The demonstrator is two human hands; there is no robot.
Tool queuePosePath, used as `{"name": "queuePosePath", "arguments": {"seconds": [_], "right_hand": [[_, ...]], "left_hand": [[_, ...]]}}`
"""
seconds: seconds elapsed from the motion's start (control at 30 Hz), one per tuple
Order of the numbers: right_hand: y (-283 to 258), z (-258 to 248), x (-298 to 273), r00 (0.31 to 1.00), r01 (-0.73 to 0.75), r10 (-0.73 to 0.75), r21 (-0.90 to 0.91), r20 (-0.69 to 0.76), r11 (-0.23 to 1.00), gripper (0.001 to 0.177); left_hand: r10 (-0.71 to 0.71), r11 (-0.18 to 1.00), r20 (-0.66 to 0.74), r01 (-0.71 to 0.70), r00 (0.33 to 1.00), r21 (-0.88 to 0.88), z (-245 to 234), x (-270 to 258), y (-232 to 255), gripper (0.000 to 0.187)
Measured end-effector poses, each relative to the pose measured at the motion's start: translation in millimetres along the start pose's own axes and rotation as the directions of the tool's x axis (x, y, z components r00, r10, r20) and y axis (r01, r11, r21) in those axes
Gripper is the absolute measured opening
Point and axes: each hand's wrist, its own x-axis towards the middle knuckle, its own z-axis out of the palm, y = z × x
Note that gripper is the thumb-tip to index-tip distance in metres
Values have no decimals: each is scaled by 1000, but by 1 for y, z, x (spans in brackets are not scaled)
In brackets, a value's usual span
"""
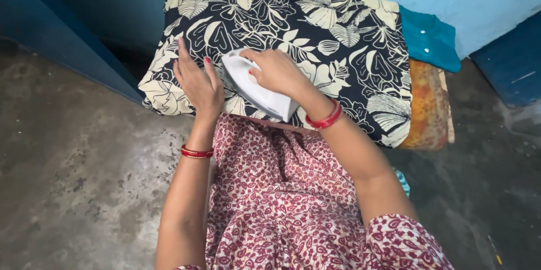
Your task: Iron a floral-patterned cloth on a flat surface.
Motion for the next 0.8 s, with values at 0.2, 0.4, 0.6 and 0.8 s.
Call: {"name": "queuePosePath", "arguments": {"seconds": [0.2,0.4,0.6,0.8], "right_hand": [[5,24,68,999,-15,16,23,-49,1000,41],[14,45,123,981,59,-59,-9,-186,998,40],[22,50,136,995,27,-28,-13,-94,1000,43],[27,41,103,994,110,-109,37,-21,993,52]], "left_hand": [[34,999,-78,-34,996,-1,4,-1,-4,62],[35,999,-71,-33,997,24,7,-1,-8,62],[34,999,-65,-32,997,39,7,-2,-10,60],[48,999,-79,-49,996,-18,3,-1,-5,57]]}}
